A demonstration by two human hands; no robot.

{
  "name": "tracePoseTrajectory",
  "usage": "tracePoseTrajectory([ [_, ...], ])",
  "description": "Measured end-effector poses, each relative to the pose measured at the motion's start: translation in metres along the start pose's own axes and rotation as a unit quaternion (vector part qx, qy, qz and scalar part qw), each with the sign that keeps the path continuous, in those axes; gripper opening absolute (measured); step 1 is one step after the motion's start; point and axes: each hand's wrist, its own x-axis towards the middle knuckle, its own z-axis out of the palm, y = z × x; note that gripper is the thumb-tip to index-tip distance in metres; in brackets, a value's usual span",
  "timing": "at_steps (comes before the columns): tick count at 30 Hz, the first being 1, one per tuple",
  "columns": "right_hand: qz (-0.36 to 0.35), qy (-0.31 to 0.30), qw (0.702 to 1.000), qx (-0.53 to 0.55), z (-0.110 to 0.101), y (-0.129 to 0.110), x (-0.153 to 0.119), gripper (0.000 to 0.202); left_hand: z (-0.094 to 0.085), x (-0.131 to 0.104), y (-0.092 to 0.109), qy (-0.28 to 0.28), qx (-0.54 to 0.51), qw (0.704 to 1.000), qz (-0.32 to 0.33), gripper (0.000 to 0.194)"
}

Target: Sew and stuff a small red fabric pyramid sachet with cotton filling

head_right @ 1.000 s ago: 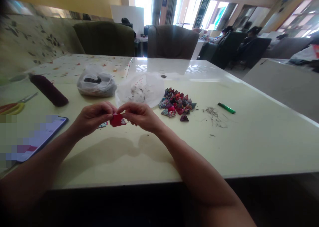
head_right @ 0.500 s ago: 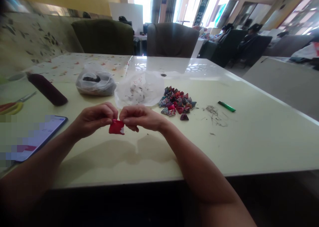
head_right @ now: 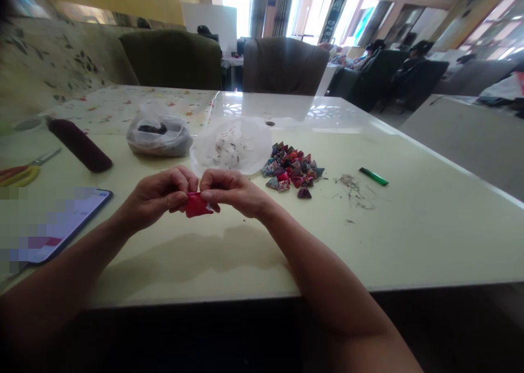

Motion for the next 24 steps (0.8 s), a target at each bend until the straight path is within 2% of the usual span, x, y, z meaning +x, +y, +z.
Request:
tracePoseTrajectory([
  [5,-0.003,0.000,1.000,0.016,-0.002,0.004,0.001,0.018,0.008,-0.001,-0.001,0.038,-0.047,0.998,-0.019,0.015],
  [13,-0.002,0.022,0.999,0.034,0.000,0.008,0.001,0.021,0.006,-0.001,-0.003,0.035,-0.083,0.993,-0.071,0.018],
  [19,0.003,0.050,0.998,0.049,0.004,0.009,0.002,0.025,0.014,0.001,-0.003,0.109,-0.098,0.986,-0.075,0.024],
  [24,0.001,0.091,0.995,0.052,0.006,0.011,0.003,0.026,0.017,0.001,-0.002,0.150,-0.050,0.981,-0.114,0.017],
])
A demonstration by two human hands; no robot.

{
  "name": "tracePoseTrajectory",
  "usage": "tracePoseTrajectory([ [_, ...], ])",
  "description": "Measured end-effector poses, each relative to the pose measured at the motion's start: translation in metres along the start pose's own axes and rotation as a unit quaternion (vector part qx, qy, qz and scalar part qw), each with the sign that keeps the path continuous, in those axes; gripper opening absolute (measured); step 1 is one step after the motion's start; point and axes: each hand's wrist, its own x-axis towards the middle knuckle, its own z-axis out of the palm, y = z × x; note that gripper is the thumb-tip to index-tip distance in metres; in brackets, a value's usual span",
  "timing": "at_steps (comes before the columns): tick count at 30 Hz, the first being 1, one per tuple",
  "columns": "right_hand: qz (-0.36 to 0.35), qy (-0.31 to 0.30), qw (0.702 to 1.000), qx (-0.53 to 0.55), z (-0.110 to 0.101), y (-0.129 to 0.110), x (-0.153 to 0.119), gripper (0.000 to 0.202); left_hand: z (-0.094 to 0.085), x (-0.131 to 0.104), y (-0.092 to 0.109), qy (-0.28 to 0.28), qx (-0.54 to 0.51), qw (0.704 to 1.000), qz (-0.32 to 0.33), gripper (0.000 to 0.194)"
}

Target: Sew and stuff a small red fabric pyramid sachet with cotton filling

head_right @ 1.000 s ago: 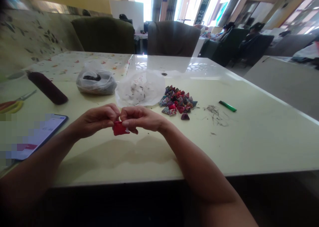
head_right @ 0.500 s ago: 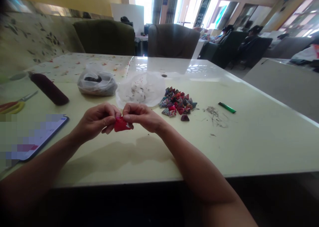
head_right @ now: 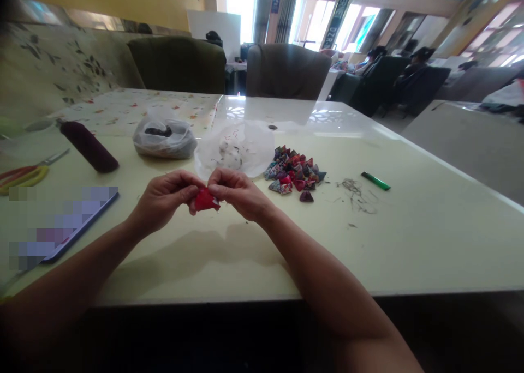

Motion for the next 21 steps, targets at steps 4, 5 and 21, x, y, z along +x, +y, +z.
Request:
tracePoseTrajectory([
  [4,-0.009,0.026,1.000,-0.001,0.0013,0.0012,0.0005,0.026,-0.0013,0.0006,-0.0004,0.008,0.009,1.000,-0.026,0.014],
  [5,-0.007,0.030,1.000,-0.003,0.0015,0.0013,0.0004,0.026,-0.0016,0.0009,-0.0009,0.007,0.005,0.999,-0.031,0.014],
  [21,-0.044,0.013,0.993,-0.108,-0.0037,0.0015,0.0021,0.023,0.0004,0.0030,-0.0089,0.008,-0.049,0.999,0.014,0.026],
])
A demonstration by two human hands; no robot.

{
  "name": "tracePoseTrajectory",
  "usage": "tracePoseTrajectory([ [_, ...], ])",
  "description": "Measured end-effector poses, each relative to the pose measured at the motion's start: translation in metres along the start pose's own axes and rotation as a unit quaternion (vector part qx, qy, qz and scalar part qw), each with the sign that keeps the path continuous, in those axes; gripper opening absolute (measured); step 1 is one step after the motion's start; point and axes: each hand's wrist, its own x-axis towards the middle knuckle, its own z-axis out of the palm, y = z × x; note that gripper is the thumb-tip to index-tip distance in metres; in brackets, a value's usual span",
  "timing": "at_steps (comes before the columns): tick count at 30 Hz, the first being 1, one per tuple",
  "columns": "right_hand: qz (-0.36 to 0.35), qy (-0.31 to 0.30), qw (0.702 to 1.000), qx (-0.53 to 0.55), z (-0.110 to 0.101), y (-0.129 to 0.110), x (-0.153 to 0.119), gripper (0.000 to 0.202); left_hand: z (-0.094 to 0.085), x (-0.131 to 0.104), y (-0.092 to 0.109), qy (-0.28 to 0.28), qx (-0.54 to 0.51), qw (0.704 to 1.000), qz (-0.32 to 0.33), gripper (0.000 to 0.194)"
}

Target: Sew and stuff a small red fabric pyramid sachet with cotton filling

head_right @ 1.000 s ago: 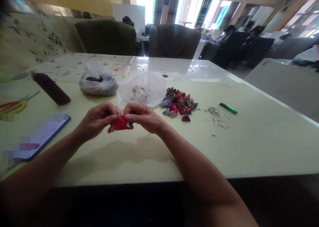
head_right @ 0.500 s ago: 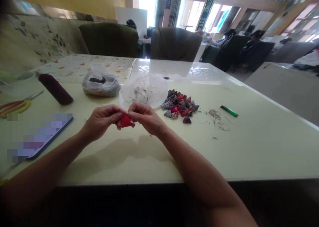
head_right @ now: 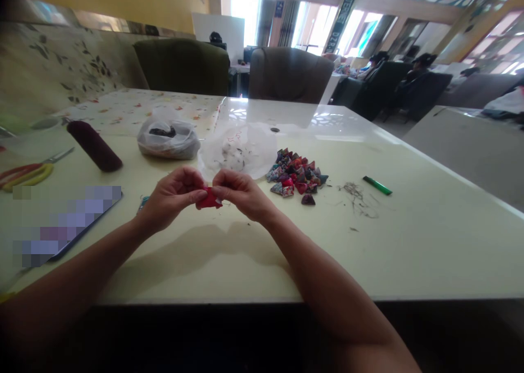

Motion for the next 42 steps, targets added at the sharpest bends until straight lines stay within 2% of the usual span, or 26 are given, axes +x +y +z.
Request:
tracePoseTrajectory([
  [15,-0.013,0.035,0.999,-0.025,0.001,0.007,-0.001,0.022,-0.001,-0.002,-0.004,0.034,0.028,0.999,-0.020,0.021],
  [28,-0.015,0.031,0.999,-0.036,0.006,0.002,0.000,0.026,-0.008,0.000,-0.007,-0.007,0.070,0.997,-0.030,0.019],
  [31,-0.004,0.019,0.998,-0.066,0.005,-0.002,0.000,0.025,-0.009,0.001,-0.004,-0.031,0.095,0.995,-0.016,0.019],
  [35,-0.031,0.019,0.994,-0.105,0.003,-0.003,0.000,0.022,-0.010,0.001,-0.001,-0.050,0.070,0.995,-0.046,0.019],
  [42,-0.053,0.033,0.995,-0.072,0.001,-0.002,0.001,0.017,-0.011,0.001,-0.004,-0.016,0.092,0.996,-0.015,0.012],
])
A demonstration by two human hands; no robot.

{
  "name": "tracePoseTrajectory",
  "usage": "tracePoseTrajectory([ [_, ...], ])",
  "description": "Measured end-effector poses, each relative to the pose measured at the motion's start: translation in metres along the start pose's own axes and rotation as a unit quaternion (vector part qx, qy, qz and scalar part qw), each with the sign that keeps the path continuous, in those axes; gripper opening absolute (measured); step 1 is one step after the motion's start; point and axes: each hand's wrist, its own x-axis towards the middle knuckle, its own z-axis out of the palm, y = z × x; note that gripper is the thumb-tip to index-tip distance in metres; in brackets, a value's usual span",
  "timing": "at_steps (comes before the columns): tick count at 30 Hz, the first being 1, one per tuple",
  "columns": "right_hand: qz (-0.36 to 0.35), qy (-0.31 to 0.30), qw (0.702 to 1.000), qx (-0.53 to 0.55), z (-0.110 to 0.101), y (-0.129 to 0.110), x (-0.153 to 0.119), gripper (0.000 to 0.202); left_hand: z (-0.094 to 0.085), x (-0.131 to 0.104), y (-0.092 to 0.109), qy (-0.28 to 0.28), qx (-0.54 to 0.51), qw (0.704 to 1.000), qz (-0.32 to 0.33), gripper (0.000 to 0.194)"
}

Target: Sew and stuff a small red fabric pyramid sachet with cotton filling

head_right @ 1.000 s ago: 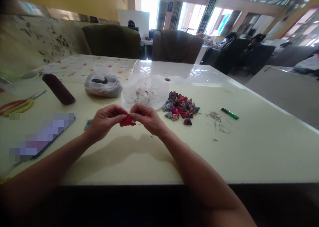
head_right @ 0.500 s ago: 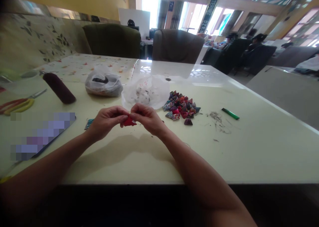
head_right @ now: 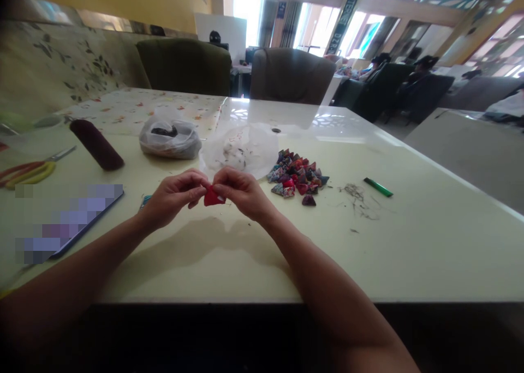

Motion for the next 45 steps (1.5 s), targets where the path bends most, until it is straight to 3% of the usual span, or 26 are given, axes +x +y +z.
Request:
tracePoseTrajectory([
  [6,0.001,0.029,1.000,0.001,-0.0003,-0.0026,0.0005,0.023,0.0020,-0.0014,-0.0036,0.032,0.022,0.999,0.012,0.016],
  [12,0.009,0.035,0.999,0.001,0.0017,-0.0024,0.0000,0.026,0.0025,-0.0016,-0.0037,0.046,0.077,0.993,0.072,0.010],
  [28,0.015,0.026,1.000,0.004,0.0036,0.0024,-0.0010,0.020,0.0002,-0.0008,-0.0013,0.019,0.185,0.974,0.126,0.011],
  [33,0.023,0.026,0.999,0.005,0.0039,0.0004,-0.0008,0.023,-0.0018,-0.0016,0.0017,-0.002,0.148,0.984,0.096,0.015],
  [39,0.027,0.027,0.999,-0.002,0.0053,0.0021,-0.0010,0.025,0.0004,-0.0015,-0.0013,0.003,0.099,0.989,0.109,0.016],
  [45,0.016,0.046,0.998,-0.047,0.0072,0.0030,-0.0017,0.029,0.0038,-0.0026,-0.0039,-0.003,-0.012,0.999,0.039,0.013],
])
